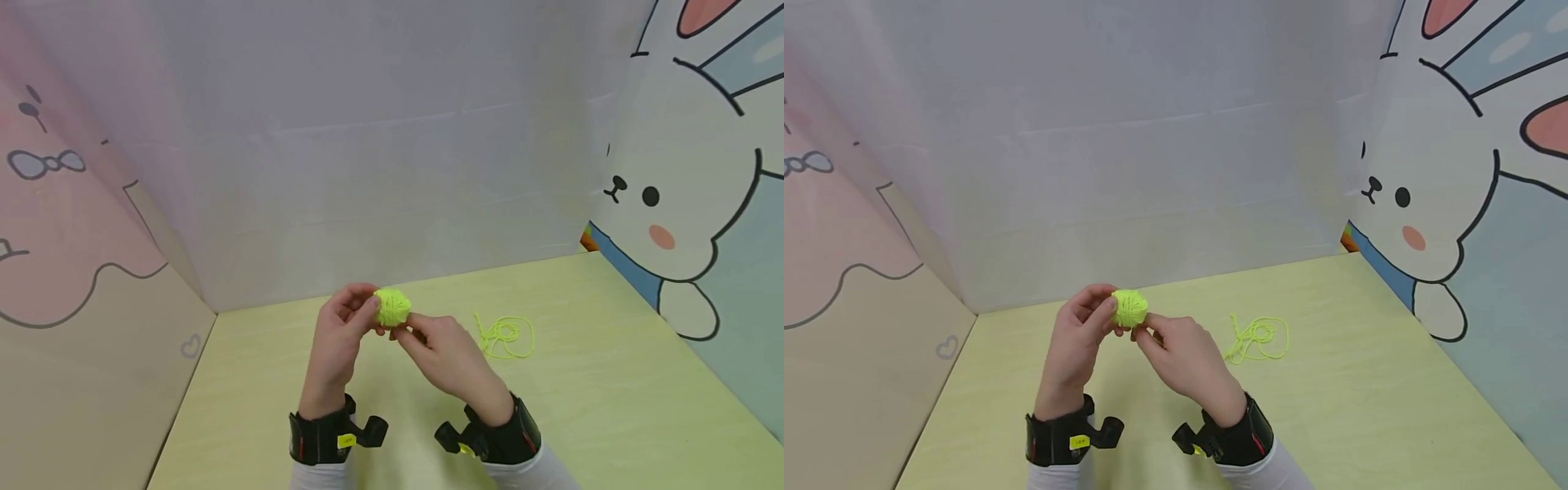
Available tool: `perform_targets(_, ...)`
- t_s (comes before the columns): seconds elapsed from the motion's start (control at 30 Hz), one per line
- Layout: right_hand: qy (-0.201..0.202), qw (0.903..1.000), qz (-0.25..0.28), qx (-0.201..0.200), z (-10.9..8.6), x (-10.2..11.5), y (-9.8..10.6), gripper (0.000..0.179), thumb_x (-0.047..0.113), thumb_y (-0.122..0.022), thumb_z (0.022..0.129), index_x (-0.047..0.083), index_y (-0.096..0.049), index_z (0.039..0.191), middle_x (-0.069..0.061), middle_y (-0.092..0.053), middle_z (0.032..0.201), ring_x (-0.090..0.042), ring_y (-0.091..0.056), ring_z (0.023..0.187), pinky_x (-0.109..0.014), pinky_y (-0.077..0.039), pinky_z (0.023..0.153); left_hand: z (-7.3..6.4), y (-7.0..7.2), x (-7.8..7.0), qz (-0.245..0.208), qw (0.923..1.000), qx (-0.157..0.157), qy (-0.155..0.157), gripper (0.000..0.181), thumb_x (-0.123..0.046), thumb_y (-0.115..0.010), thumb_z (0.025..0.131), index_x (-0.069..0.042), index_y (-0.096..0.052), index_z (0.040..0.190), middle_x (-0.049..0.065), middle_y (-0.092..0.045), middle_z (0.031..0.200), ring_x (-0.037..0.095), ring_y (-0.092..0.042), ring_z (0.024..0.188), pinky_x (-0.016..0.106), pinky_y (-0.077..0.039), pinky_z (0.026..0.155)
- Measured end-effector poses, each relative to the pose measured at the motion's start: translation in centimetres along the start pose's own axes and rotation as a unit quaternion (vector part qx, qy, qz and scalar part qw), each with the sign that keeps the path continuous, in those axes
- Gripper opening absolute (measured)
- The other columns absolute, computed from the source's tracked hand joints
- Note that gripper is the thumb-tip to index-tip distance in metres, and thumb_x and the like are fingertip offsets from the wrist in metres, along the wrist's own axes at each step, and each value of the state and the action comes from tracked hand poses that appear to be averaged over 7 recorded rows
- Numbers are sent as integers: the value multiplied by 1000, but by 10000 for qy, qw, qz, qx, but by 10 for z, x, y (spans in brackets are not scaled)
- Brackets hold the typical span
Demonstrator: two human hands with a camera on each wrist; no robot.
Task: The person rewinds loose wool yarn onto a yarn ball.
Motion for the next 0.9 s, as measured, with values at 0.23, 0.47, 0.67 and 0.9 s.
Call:
perform_targets(0.23, 35, 9998, -30, 182, -1, -3, 2, 15, 17, -63, 109, 12, -76, 106, 9, -47, 65, -5, -38, 51, -26, -35, 51, -3, 7, 0, 83, 9933, 1112, 318, 24, -7, -64, 106, 9, -63, 123, 10, -68, 105, 19, -63, 79, 27, -56, 65)
perform_targets(0.47, 26, 9996, -148, 253, 0, -4, 7, 16, 14, -63, 108, 15, -79, 111, 12, -53, 66, -5, -42, 51, -25, -35, 50, -7, 20, -1, 427, 9711, 2323, 345, 17, -2, -64, 105, 9, -66, 118, 8, -71, 97, 20, -63, 71, 26, -53, 62)
perform_targets(0.67, -137, 9996, -139, 198, 0, -5, 9, 16, 22, -63, 110, 17, -77, 106, 11, -51, 66, -5, -38, 51, -26, -33, 52, -7, 25, 1, 1494, 9625, 2229, 392, 13, -6, -70, 103, -2, -73, 115, 7, -72, 88, 24, -66, 67, 29, -56, 62)
perform_targets(0.9, -213, 9996, -92, -175, -1, -5, 12, 19, 21, -59, 111, 16, -77, 104, 10, -50, 65, -7, -37, 51, -28, -35, 52, -6, 23, 2, 2244, 9585, 1709, 405, 12, -10, -74, 101, -5, -74, 113, 7, -72, 95, 23, -67, 69, 33, -58, 63)
Point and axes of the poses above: each hand's wrist, its own z-axis towards the middle knuckle, its own y-axis out of the back of the hand, x = y × z, the point moved 2 cm from there along z, towards the middle knuckle
